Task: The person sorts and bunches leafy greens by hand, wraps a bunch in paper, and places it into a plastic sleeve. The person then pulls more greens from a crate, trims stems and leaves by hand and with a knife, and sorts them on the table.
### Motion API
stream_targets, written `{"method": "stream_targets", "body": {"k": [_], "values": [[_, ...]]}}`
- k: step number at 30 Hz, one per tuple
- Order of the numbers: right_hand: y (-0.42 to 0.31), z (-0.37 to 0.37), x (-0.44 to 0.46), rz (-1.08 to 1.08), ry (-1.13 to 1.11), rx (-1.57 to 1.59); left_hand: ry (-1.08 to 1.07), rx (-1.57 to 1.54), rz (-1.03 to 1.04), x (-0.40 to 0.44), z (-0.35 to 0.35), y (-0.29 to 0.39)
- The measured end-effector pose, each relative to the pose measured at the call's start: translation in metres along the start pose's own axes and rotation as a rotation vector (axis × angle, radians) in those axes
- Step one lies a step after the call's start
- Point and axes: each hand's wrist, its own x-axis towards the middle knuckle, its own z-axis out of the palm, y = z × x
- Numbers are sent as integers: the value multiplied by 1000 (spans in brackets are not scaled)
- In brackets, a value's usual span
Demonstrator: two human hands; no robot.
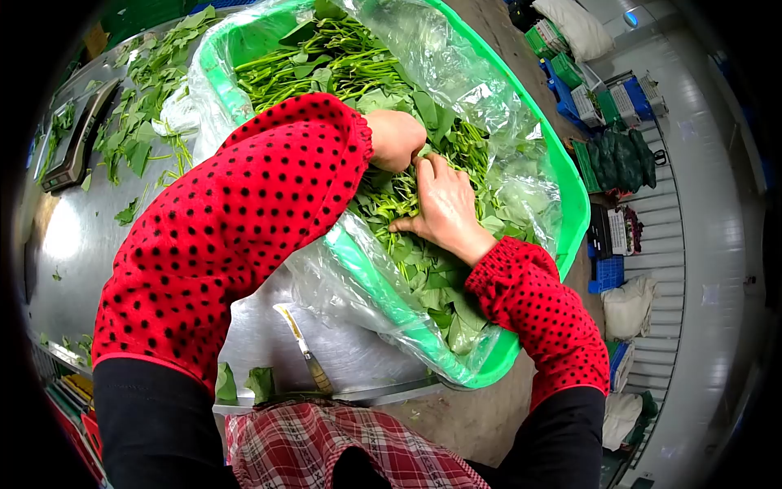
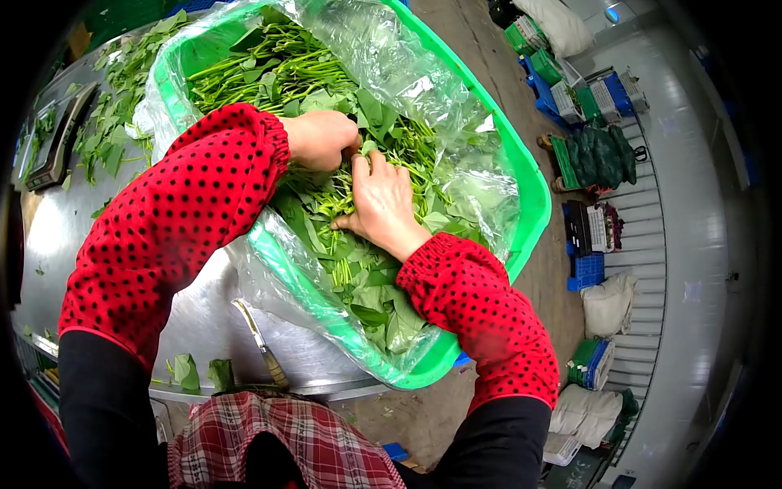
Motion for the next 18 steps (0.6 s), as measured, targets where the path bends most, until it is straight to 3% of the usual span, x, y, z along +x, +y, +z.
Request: {"method": "stream_targets", "body": {"k": [1,3,5,7,9,13,16,18], "values": [[1,3,0,-7,65,31,0,1,-1,0,0,0],[0,-11,6,113,-175,87,-9,-27,-23,0,2,-1],[15,-25,3,164,-141,269,-19,-46,-51,0,0,-3],[26,-68,-5,13,-202,411,24,-50,-12,-2,1,-2],[26,-85,-15,12,-160,524,29,-31,-21,1,6,-7],[25,-43,-5,23,-151,253,0,46,42,9,13,-9],[10,-13,7,131,-283,160,19,82,77,8,16,-11],[2,0,9,161,-75,192,7,59,57,7,14,-10]]}}
